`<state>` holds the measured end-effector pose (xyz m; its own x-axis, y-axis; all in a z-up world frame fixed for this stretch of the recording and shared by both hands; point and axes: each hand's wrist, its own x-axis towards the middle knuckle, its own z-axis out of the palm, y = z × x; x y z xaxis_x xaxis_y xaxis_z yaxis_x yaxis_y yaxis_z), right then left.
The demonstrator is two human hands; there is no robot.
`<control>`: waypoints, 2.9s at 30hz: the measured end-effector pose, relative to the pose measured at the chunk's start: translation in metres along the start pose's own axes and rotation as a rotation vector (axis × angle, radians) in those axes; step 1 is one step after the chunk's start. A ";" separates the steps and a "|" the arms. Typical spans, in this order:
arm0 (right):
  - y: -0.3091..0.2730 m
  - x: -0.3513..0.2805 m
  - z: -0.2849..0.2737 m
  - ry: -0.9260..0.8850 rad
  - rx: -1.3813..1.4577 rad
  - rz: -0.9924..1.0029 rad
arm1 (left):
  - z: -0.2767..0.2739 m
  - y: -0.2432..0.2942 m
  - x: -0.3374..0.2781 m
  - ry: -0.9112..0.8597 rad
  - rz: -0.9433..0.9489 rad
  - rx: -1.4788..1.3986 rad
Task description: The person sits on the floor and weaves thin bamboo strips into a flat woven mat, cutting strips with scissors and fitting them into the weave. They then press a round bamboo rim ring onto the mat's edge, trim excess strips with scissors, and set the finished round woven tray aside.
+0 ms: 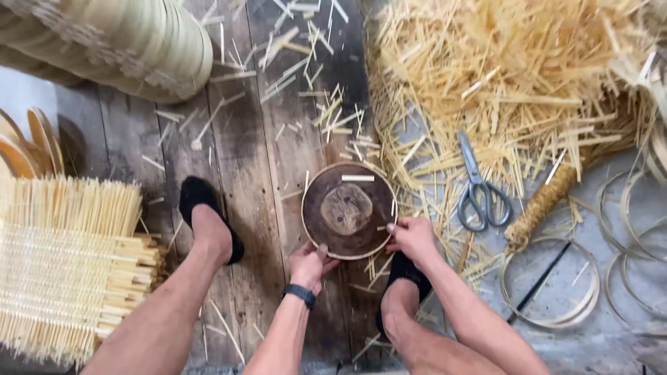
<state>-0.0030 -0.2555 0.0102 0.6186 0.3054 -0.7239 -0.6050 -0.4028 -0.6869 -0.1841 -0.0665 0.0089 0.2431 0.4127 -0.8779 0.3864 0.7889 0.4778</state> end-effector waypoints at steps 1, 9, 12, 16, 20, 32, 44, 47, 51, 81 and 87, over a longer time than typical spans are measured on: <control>-0.016 -0.007 -0.001 0.002 0.003 -0.015 | -0.003 0.008 0.001 -0.008 0.013 -0.001; -0.125 -0.067 0.028 0.018 -0.379 -0.686 | 0.023 0.120 -0.083 -0.165 0.806 0.687; -0.127 -0.069 0.037 0.155 -0.294 -0.498 | 0.059 0.125 -0.106 -0.279 0.745 0.350; -0.113 -0.065 0.037 0.216 -0.233 -0.513 | 0.073 0.093 -0.084 -0.283 0.760 0.105; -0.108 -0.069 0.023 0.114 -0.092 -0.344 | 0.077 0.089 -0.082 -0.053 0.778 0.403; -0.093 -0.032 -0.100 0.503 -0.186 -0.307 | -0.019 0.079 0.008 0.031 0.222 -0.204; -0.048 -0.013 -0.118 0.726 -0.928 -0.214 | -0.025 0.019 0.036 0.110 0.085 0.064; -0.046 -0.011 -0.117 0.735 -0.927 -0.237 | -0.002 0.062 -0.022 0.174 0.093 0.214; -0.041 -0.010 -0.120 0.746 -0.930 -0.247 | 0.006 0.088 -0.074 0.431 1.138 1.177; 0.089 0.116 -0.184 0.778 -0.719 -0.586 | -0.049 0.626 -0.101 0.540 1.577 1.242; 0.088 0.110 -0.184 0.798 -0.830 -0.500 | -0.060 0.630 -0.096 0.472 1.528 1.284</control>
<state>0.1042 -0.4166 -0.1176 0.9949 0.0913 0.0437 0.1012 -0.9032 -0.4172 -0.0177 0.4182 0.3924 0.7889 0.5155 0.3346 0.4589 -0.8563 0.2372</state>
